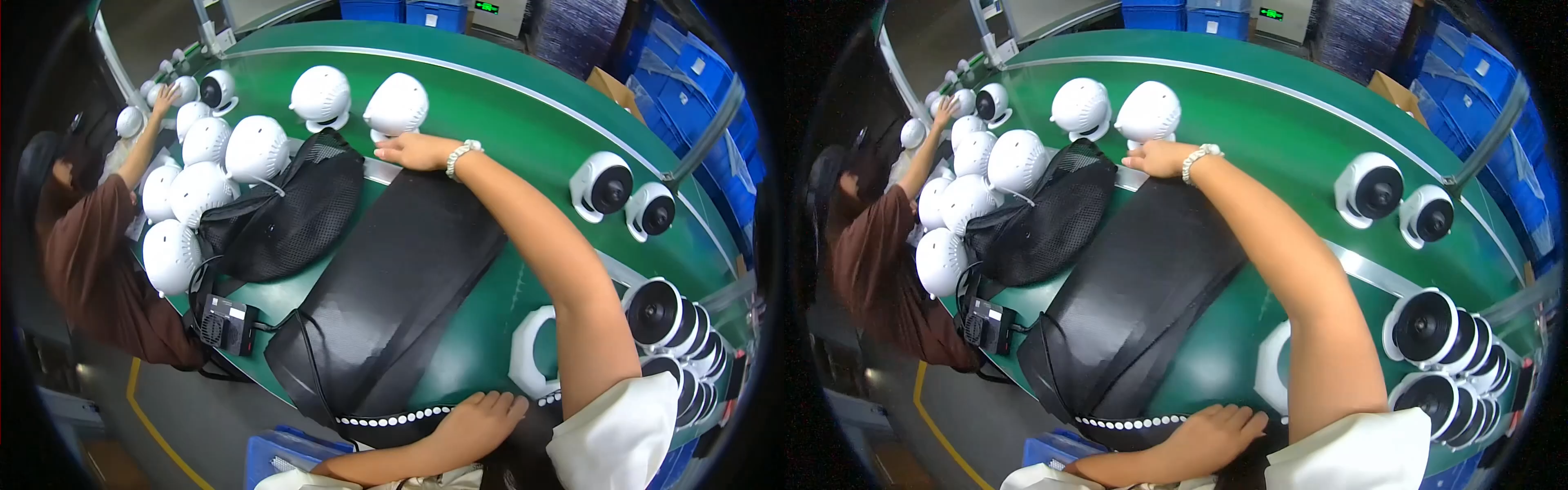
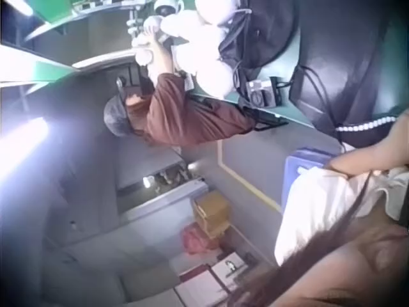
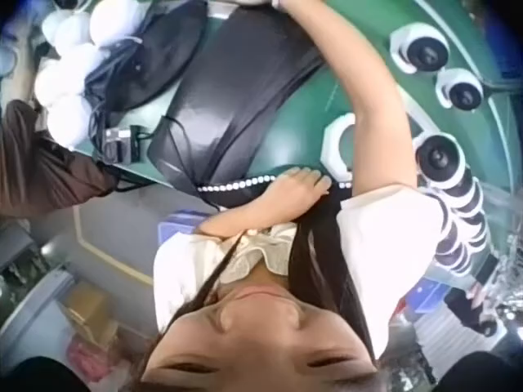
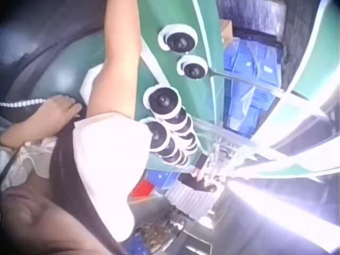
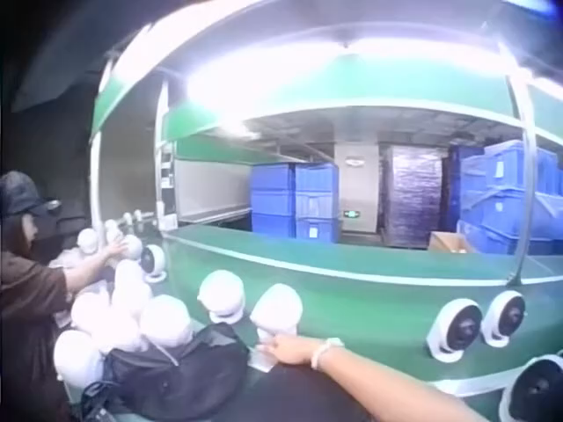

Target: Manually assembling parts and applying stickers to security camera housings on a production line.

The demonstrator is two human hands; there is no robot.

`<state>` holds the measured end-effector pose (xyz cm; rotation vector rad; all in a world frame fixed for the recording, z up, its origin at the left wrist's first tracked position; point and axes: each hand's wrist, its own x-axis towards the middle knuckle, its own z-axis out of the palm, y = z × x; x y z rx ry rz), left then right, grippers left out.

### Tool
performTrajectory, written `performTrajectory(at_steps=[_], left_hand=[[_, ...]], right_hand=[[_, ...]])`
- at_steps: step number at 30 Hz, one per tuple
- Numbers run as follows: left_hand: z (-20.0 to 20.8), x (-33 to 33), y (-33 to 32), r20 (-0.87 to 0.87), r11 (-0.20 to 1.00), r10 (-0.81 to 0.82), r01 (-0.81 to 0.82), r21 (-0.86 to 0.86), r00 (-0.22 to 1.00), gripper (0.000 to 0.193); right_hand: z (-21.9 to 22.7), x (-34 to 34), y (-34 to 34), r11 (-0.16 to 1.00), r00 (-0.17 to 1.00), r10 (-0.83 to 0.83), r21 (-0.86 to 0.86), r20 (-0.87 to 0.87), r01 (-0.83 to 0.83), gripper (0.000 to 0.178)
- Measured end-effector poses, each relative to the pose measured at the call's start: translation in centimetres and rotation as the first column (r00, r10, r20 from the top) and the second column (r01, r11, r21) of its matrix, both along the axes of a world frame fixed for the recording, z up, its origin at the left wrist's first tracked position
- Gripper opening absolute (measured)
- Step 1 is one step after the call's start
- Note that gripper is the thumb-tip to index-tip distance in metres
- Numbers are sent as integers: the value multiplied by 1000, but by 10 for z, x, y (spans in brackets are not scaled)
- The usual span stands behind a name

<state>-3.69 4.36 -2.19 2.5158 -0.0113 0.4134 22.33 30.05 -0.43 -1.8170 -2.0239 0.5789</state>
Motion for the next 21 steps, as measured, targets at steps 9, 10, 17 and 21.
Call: performTrajectory(at_steps=[9, 10, 17, 21], left_hand=[[0, -5, 0, 77, 996, 51, -57, 72, 996, 16], [1, -5, 0, 84, 997, 36, -42, 66, 996, 17], [10, -5, 3, 107, 993, -105, 98, 70, 989, 22], [17, -4, 8, 128, 985, -143, 129, 111, 981, 20]], right_hand=[[-2, -12, 23, 910, 743, -408, 302, 531, 285, 34], [10, -2, 17, 890, 690, -454, 325, 564, 319, 31], [116, 7, -109, 882, 755, -298, 133, -584, 451, 34], [153, -40, -235, 875, 564, -108, 191, -819, 445, 34]])
